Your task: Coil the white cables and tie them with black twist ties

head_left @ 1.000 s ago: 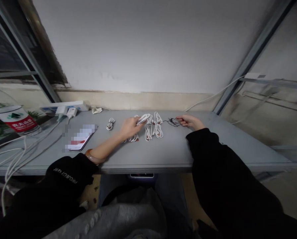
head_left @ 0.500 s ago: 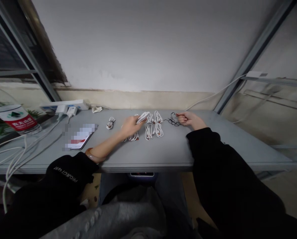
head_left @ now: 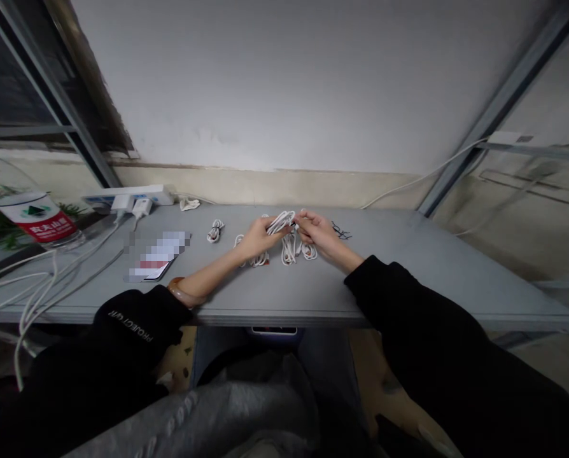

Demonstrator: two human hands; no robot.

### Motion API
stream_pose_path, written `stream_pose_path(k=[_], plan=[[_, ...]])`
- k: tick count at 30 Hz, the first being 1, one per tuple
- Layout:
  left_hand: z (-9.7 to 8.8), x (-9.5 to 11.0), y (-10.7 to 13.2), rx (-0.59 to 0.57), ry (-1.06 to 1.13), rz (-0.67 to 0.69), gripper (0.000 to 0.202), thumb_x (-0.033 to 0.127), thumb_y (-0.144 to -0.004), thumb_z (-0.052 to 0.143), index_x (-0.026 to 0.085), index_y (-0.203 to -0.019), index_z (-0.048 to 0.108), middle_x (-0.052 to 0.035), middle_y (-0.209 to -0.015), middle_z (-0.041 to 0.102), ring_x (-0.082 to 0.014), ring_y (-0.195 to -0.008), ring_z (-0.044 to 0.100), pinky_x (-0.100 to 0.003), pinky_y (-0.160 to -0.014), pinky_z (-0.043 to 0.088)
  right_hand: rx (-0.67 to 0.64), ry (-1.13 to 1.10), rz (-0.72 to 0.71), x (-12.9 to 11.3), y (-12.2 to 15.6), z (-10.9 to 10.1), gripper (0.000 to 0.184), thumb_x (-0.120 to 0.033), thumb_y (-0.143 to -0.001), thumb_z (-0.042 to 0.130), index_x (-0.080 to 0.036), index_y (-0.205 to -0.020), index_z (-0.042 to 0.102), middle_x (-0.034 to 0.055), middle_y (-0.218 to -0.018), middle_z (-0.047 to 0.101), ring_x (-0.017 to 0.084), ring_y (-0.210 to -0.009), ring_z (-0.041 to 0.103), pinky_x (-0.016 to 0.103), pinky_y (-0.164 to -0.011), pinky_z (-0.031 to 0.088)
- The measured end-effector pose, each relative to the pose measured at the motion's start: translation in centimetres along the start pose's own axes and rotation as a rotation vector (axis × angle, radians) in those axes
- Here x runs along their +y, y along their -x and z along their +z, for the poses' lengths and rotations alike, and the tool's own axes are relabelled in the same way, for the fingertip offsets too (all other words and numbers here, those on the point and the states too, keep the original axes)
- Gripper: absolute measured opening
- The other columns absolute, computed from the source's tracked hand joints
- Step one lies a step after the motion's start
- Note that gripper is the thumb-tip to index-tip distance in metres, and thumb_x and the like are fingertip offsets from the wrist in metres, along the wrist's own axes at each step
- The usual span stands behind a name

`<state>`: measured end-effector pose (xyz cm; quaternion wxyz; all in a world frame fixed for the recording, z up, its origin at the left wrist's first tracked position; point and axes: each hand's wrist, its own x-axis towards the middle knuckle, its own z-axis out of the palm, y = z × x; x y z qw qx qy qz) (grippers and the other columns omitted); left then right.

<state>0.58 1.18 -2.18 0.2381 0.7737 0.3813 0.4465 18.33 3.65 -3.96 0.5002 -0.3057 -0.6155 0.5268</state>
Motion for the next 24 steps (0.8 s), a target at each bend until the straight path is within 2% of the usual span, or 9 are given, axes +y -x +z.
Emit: stream_pose_path(k=[2, 5, 7, 9, 11, 15, 19, 24], plan=[[0.0, -0.1, 0.0, -0.012, -0.012, 0.002, 0.026, 0.038, -0.082, 0.058, 0.015, -0.071, 0.063, -0.0006, -0.066, 0.061, -0.0152, -0.066, 0.054, -0.027, -0.064, 0.041, 0.052, 0.116, -0.111, 0.6, 0.1, 0.3, 0.027, -0.046, -0.081, 0.070, -0.021, -0.076, 0.059, -0.0068, -0.051, 0.043, 0.008, -0.045, 0.035, 0.023, -0.044, 0.026], [-0.1, 0.2, -0.1, -0.002, -0.004, 0.013, 0.023, 0.036, -0.082, 0.058, 0.016, -0.073, 0.063, -0.0015, -0.070, 0.064, -0.0154, -0.069, 0.055, -0.027, -0.066, 0.043, 0.138, 0.275, -0.286, 0.6, 0.1, 0.2, 0.023, -0.043, -0.081, 0.068, -0.021, -0.078, 0.063, 0.0002, -0.071, 0.060, 0.013, -0.065, 0.051, 0.027, -0.059, 0.040], [-0.1, 0.5, -0.1, 0.001, 0.019, 0.011, 0.020, 0.034, -0.081, 0.060, 0.016, -0.074, 0.064, -0.0025, -0.072, 0.065, -0.0155, -0.071, 0.056, -0.027, -0.067, 0.043, 0.151, 0.386, -0.357, 0.2, 0.2, 0.1, 0.018, -0.039, -0.082, 0.066, -0.021, -0.083, 0.067, 0.0032, -0.085, 0.065, 0.015, -0.075, 0.054, 0.029, -0.064, 0.042], [-0.1, 0.7, -0.1, 0.008, 0.054, -0.004, 0.018, 0.033, -0.080, 0.061, 0.016, -0.074, 0.064, -0.0030, -0.072, 0.065, -0.0151, -0.070, 0.056, -0.027, -0.067, 0.044, 0.132, 0.473, -0.395, -0.2, 0.4, 0.1, 0.015, -0.037, -0.083, 0.064, -0.022, -0.087, 0.068, 0.0046, -0.094, 0.066, 0.016, -0.078, 0.055, 0.030, -0.063, 0.041], [-0.1, 0.8, -0.2, 0.000, 0.084, -0.050, 0.019, 0.035, -0.080, 0.063, 0.016, -0.076, 0.064, -0.0018, -0.065, 0.060, -0.0139, -0.064, 0.054, -0.027, -0.063, 0.042, 0.110, 0.511, -0.417, -0.4, 0.6, 0.1, 0.015, -0.036, -0.083, 0.063, -0.021, -0.085, 0.066, 0.0050, -0.095, 0.065, 0.016, -0.079, 0.055, 0.029, -0.062, 0.040], [-0.4, 0.2, -0.3, -0.066, 0.165, -0.187, 0.026, 0.044, -0.081, 0.064, 0.018, -0.084, 0.063, 0.0039, -0.050, 0.045, -0.0106, -0.047, 0.042, -0.028, -0.050, 0.035, 0.079, 0.517, -0.380, -0.2, 0.7, 0.0, 0.017, -0.037, -0.083, 0.063, -0.020, -0.079, 0.060, 0.0023, -0.083, 0.063, 0.014, -0.070, 0.053, 0.028, -0.060, 0.038], [-0.5, -0.9, -0.4, -0.088, 0.287, -0.218, 0.029, 0.048, -0.081, 0.065, 0.020, -0.085, 0.062, 0.0036, -0.050, 0.043, -0.0096, -0.044, 0.040, -0.028, -0.046, 0.033, 0.013, 0.517, -0.322, -0.3, 0.8, 0.1, 0.022, -0.038, -0.084, 0.062, -0.021, -0.072, 0.057, -0.0002, -0.072, 0.059, 0.013, -0.062, 0.048, 0.028, -0.058, 0.036], [-0.3, -1.3, -0.6, -0.088, 0.414, -0.255, 0.029, 0.048, -0.079, 0.066, 0.022, -0.087, 0.061, 0.0045, -0.051, 0.037, -0.0105, -0.045, 0.037, -0.030, -0.046, 0.034, 0.034, 0.455, -0.375, -0.7, 1.2, 0.5, 0.017, -0.037, -0.082, 0.066, -0.023, -0.090, 0.061, 0.0033, -0.090, 0.065, 0.017, -0.079, 0.057, 0.029, -0.063, 0.040]])
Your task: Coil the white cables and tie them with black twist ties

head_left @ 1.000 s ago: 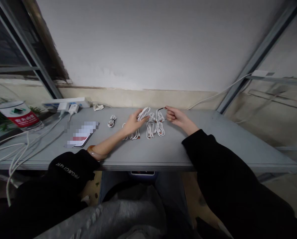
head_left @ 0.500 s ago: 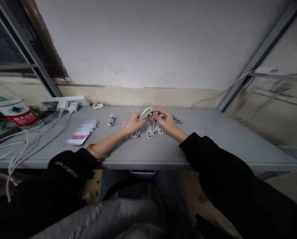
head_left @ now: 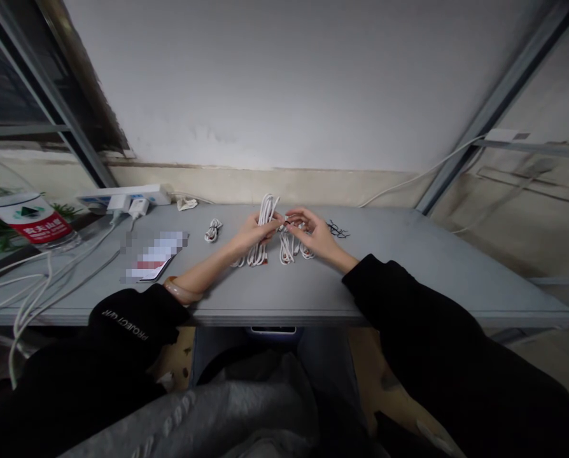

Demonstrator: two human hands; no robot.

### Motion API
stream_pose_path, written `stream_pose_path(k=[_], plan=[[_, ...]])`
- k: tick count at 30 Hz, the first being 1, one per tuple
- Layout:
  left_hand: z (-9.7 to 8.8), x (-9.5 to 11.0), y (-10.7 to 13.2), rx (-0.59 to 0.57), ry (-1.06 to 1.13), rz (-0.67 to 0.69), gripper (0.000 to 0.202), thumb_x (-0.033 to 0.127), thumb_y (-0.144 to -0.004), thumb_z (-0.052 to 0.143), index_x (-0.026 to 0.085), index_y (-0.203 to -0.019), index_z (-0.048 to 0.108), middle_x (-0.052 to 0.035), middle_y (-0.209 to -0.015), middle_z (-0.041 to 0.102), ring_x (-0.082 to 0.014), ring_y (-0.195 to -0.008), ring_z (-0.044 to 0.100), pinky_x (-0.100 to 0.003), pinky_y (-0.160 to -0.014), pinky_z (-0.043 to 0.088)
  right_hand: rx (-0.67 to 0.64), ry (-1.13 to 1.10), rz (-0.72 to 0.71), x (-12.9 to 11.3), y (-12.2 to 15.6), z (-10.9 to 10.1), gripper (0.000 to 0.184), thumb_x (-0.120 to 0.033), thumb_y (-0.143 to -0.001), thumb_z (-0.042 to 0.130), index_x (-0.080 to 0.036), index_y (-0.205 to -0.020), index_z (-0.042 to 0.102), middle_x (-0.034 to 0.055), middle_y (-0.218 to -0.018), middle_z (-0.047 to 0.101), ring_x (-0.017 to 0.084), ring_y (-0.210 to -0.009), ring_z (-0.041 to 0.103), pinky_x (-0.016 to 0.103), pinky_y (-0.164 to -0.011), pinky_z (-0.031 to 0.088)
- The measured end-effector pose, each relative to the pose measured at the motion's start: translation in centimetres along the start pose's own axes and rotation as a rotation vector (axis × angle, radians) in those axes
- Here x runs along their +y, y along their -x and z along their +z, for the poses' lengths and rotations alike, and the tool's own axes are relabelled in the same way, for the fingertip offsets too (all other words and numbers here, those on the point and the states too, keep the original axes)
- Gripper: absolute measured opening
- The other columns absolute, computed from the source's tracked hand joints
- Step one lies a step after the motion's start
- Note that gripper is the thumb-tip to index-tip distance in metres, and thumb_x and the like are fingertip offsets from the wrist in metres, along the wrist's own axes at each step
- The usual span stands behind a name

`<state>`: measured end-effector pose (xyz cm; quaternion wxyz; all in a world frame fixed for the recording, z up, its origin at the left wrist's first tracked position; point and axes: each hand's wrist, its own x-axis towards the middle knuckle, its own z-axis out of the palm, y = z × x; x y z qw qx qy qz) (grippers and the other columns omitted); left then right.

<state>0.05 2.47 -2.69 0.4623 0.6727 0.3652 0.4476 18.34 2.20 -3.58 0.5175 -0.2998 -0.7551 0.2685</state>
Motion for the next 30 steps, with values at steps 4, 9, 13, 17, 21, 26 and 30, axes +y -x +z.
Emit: stream_pose_path(k=[4, 9, 13, 17, 21, 26, 30], plan=[[0.2, 0.6, 0.2, 0.005, 0.031, -0.031, 0.027, 0.047, -0.078, 0.066, 0.022, -0.082, 0.057, 0.0046, -0.052, 0.033, -0.0103, -0.046, 0.033, -0.031, -0.048, 0.030, 0.004, 0.033, -0.012, 0.0, -0.1, 0.0, 0.016, -0.039, -0.082, 0.066, -0.023, -0.080, 0.065, 0.0042, -0.093, 0.067, 0.017, -0.081, 0.057, 0.029, -0.065, 0.041], [0.5, 1.3, 0.5, 0.009, 0.093, -0.076, 0.024, 0.041, -0.077, 0.068, 0.021, -0.080, 0.055, 0.0062, -0.051, 0.030, -0.0084, -0.045, 0.029, -0.029, -0.046, 0.025, -0.051, -0.160, 0.115, 0.6, -0.3, -0.2, 0.024, -0.043, -0.080, 0.069, -0.021, -0.073, 0.064, 0.0016, -0.076, 0.063, 0.013, -0.068, 0.053, 0.028, -0.061, 0.040], [0.4, 1.4, 0.4, 0.005, 0.117, -0.091, 0.024, 0.039, -0.076, 0.069, 0.020, -0.080, 0.054, 0.0070, -0.050, 0.030, -0.0068, -0.044, 0.028, -0.026, -0.043, 0.021, -0.124, -0.426, 0.315, 0.4, -0.5, -0.5, 0.023, -0.041, -0.076, 0.071, -0.019, -0.075, 0.064, 0.0013, -0.076, 0.064, 0.011, -0.062, 0.051, 0.024, -0.053, 0.038], [0.0, 1.3, 0.2, 0.012, 0.050, -0.063, 0.023, 0.040, -0.077, 0.067, 0.021, -0.078, 0.054, 0.0069, -0.049, 0.032, -0.0074, -0.043, 0.029, -0.026, -0.043, 0.024, -0.122, -0.491, 0.388, 0.0, -0.7, -0.8, 0.018, -0.035, -0.075, 0.071, -0.019, -0.076, 0.063, 0.0015, -0.075, 0.064, 0.011, -0.059, 0.051, 0.024, -0.049, 0.036], [-0.1, 1.6, 0.5, 0.065, -0.246, 0.104, 0.018, 0.036, -0.078, 0.065, 0.020, -0.074, 0.057, 0.0013, -0.057, 0.049, -0.0128, -0.057, 0.046, -0.029, -0.056, 0.039, -0.038, -0.206, 0.240, 0.4, -0.7, -0.8, 0.014, -0.032, -0.076, 0.068, -0.020, -0.072, 0.062, 0.0006, -0.072, 0.061, 0.011, -0.061, 0.049, 0.025, -0.054, 0.038], [0.2, 1.5, 0.6, 0.201, -0.402, 0.224, 0.019, 0.034, -0.080, 0.062, 0.018, -0.088, 0.056, -0.0009, -0.077, 0.059, -0.0156, -0.074, 0.053, -0.029, -0.071, 0.042, 0.082, 0.033, 0.048, 0.9, -0.4, -0.2, 0.013, -0.034, -0.080, 0.066, -0.022, -0.077, 0.063, 0.0004, -0.072, 0.061, 0.014, -0.067, 0.051, 0.028, -0.060, 0.039], [0.1, 0.9, 0.4, 0.298, -0.457, 0.143, 0.023, 0.036, -0.084, 0.057, 0.018, -0.096, 0.052, 0.0013, -0.075, 0.056, -0.0142, -0.069, 0.050, -0.028, -0.069, 0.038, 0.211, 0.039, -0.011, 0.2, 0.1, 0.5, 0.015, -0.038, -0.084, 0.062, -0.023, -0.082, 0.065, 0.0025, -0.081, 0.064, 0.015, -0.070, 0.053, 0.029, -0.060, 0.038]])
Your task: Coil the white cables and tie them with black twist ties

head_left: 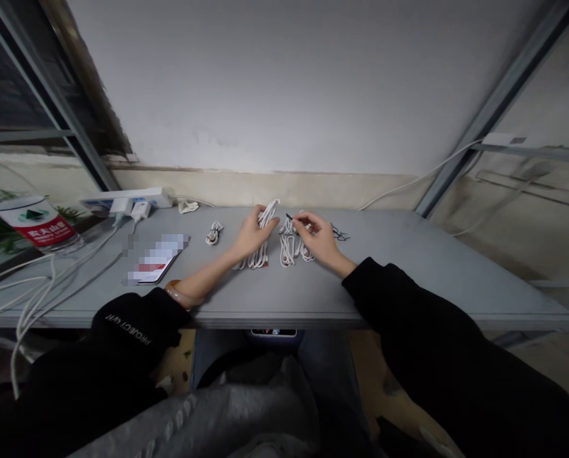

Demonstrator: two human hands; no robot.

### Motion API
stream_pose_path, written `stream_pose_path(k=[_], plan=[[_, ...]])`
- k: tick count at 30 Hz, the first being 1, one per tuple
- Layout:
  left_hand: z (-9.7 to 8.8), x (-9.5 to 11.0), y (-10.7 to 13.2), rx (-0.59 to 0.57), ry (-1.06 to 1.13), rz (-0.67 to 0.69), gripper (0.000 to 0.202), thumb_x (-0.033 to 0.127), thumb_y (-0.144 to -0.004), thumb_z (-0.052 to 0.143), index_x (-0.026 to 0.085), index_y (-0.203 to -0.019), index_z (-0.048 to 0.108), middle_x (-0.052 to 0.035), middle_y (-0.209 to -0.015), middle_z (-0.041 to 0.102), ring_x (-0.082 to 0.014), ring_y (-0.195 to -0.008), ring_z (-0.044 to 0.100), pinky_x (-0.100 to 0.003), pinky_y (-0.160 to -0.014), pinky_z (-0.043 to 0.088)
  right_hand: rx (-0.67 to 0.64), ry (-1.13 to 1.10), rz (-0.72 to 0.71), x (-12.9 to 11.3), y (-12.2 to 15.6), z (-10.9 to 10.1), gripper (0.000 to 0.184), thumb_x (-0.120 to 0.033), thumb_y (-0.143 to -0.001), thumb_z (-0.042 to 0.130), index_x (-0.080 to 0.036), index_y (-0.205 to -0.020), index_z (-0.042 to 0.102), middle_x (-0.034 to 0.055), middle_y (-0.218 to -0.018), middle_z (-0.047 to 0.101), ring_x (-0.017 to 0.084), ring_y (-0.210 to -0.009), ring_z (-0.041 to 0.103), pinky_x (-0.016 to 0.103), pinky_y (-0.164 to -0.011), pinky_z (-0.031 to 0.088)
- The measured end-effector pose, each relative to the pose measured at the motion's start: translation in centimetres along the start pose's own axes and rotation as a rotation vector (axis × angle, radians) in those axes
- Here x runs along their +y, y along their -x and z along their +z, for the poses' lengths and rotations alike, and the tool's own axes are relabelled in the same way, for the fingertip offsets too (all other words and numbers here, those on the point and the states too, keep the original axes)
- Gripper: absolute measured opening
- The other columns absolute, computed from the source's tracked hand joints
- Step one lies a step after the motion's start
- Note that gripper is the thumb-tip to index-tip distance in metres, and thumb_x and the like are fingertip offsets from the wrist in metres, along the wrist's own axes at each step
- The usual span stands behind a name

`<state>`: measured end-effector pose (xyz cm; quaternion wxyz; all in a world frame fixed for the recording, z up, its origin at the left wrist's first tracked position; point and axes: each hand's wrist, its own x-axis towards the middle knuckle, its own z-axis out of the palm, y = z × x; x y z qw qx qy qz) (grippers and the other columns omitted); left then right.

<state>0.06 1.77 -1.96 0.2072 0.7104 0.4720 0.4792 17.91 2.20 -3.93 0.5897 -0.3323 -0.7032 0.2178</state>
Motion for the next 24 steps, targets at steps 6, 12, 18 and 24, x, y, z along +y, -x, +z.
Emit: stream_pose_path(k=[6, 12, 18, 24], plan=[[0.0, 0.0, 0.4, -0.163, -0.253, 0.050, 0.015, 0.034, -0.086, 0.053, 0.019, -0.083, 0.054, -0.0007, -0.068, 0.057, -0.0160, -0.063, 0.051, -0.028, -0.061, 0.032, -0.036, 0.005, -0.139, -1.2, 0.7, 0.3, 0.011, -0.037, -0.086, 0.063, -0.030, -0.086, 0.072, 0.0028, -0.084, 0.067, 0.018, -0.074, 0.055, 0.034, -0.065, 0.044], [0.3, 0.1, 0.4, -0.142, -0.262, 0.074, 0.013, 0.030, -0.083, 0.055, 0.019, -0.078, 0.060, -0.0024, -0.067, 0.061, -0.0172, -0.064, 0.053, -0.028, -0.061, 0.034, -0.125, -0.019, -0.111, -0.6, 0.7, 0.5, 0.014, -0.039, -0.084, 0.065, -0.028, -0.086, 0.074, 0.0035, -0.090, 0.073, 0.018, -0.073, 0.059, 0.033, -0.064, 0.047], [0.2, 0.4, -0.1, -0.106, -0.010, 0.072, 0.020, 0.028, -0.084, 0.052, 0.014, -0.075, 0.062, 0.0006, -0.067, 0.059, -0.0150, -0.069, 0.053, -0.025, -0.064, 0.039, -0.125, -0.044, -0.013, -0.2, 0.8, 0.7, 0.017, -0.042, -0.081, 0.068, -0.026, -0.082, 0.072, 0.0016, -0.073, 0.067, 0.014, -0.057, 0.047, 0.030, -0.054, 0.040], [-0.1, 0.8, 0.4, -0.236, 0.109, 0.092, 0.018, 0.031, -0.080, 0.054, 0.015, -0.080, 0.063, -0.0001, -0.069, 0.060, -0.0155, -0.070, 0.052, -0.026, -0.066, 0.040, -0.137, -0.120, 0.054, 0.3, 0.4, 0.7, 0.021, -0.045, -0.079, 0.070, -0.023, -0.078, 0.067, -0.0043, -0.056, 0.049, 0.012, -0.052, 0.040, 0.027, -0.049, 0.033]])
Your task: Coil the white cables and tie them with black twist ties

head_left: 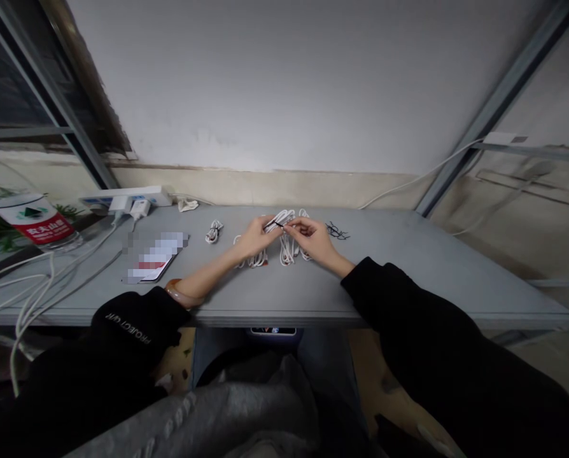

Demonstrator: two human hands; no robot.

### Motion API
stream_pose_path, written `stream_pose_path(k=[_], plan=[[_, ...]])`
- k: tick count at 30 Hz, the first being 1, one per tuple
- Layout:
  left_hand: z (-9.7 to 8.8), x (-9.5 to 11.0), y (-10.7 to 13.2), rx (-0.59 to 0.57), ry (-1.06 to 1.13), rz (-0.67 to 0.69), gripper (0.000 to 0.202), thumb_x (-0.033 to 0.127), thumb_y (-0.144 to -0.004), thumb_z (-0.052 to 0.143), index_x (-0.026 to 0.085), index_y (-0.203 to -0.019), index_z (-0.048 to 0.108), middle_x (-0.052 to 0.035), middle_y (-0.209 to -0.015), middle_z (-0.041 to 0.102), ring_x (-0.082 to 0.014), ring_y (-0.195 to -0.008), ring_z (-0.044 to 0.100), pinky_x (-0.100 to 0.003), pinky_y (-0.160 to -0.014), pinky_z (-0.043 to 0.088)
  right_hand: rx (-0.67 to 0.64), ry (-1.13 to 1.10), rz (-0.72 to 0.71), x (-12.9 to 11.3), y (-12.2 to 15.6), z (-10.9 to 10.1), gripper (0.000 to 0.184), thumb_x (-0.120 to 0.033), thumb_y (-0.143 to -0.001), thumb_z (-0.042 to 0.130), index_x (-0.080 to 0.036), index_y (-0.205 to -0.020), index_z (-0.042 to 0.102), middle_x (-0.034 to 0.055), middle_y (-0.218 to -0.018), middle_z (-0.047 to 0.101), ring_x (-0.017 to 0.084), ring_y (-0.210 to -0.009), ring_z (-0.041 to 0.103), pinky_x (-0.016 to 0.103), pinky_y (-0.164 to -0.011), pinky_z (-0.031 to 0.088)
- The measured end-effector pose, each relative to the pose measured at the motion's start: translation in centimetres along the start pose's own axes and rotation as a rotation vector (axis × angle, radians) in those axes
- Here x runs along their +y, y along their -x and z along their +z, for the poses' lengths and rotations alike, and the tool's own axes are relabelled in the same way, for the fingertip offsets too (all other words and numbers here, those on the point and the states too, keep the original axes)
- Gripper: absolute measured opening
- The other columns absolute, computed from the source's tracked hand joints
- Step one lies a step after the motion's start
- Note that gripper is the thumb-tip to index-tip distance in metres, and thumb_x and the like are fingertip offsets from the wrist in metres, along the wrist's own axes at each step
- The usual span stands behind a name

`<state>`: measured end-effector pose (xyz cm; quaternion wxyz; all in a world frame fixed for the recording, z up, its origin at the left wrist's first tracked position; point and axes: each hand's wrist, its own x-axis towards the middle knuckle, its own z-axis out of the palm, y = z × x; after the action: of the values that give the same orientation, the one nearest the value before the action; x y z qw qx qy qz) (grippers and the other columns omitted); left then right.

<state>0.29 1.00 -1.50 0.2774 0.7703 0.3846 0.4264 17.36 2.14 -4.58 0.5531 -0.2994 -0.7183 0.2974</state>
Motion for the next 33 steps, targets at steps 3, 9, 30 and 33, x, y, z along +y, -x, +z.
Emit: stream_pose_path(k=[3, 9, 30, 33], plan=[[0.07, -0.11, 0.23, -0.067, 0.088, -0.020, 0.027, 0.041, -0.084, 0.052, 0.017, -0.077, 0.060, 0.0002, -0.063, 0.053, -0.0145, -0.063, 0.047, -0.026, -0.057, 0.036, -0.034, -0.047, 0.022, 0.03, -0.07, -0.05, 0.024, -0.047, -0.080, 0.069, -0.023, -0.078, 0.065, -0.0032, -0.061, 0.054, 0.011, -0.054, 0.045, 0.026, -0.051, 0.036], [0.40, 0.15, 0.17, -0.020, 0.254, -0.088, 0.037, 0.055, -0.087, 0.052, 0.019, -0.075, 0.053, -0.0001, -0.064, 0.046, -0.0115, -0.057, 0.041, -0.025, -0.048, 0.031, -0.042, -0.028, 0.036, 0.30, -0.07, -0.08, 0.023, -0.044, -0.079, 0.071, -0.022, -0.081, 0.066, -0.0025, -0.064, 0.058, 0.012, -0.056, 0.050, 0.028, -0.055, 0.041], [0.57, 0.20, 0.03, -0.113, 0.098, -0.019, 0.042, 0.056, -0.091, 0.047, 0.019, -0.073, 0.053, 0.0032, -0.054, 0.039, -0.0103, -0.050, 0.034, -0.027, -0.050, 0.028, 0.226, 0.096, -0.194, 0.22, 0.01, -0.27, 0.019, -0.040, -0.082, 0.069, -0.022, -0.080, 0.071, -0.0017, -0.064, 0.060, 0.011, -0.055, 0.048, 0.028, -0.053, 0.041], [0.60, 0.14, 0.08, -0.081, 0.069, 0.036, 0.039, 0.051, -0.094, 0.043, 0.019, -0.073, 0.053, 0.0030, -0.055, 0.037, -0.0113, -0.053, 0.035, -0.028, -0.053, 0.029, 0.180, 0.110, -0.188, 0.00, 0.07, -0.26, 0.020, -0.042, -0.082, 0.069, -0.022, -0.079, 0.070, -0.0021, -0.063, 0.059, 0.011, -0.054, 0.047, 0.028, -0.052, 0.040]])
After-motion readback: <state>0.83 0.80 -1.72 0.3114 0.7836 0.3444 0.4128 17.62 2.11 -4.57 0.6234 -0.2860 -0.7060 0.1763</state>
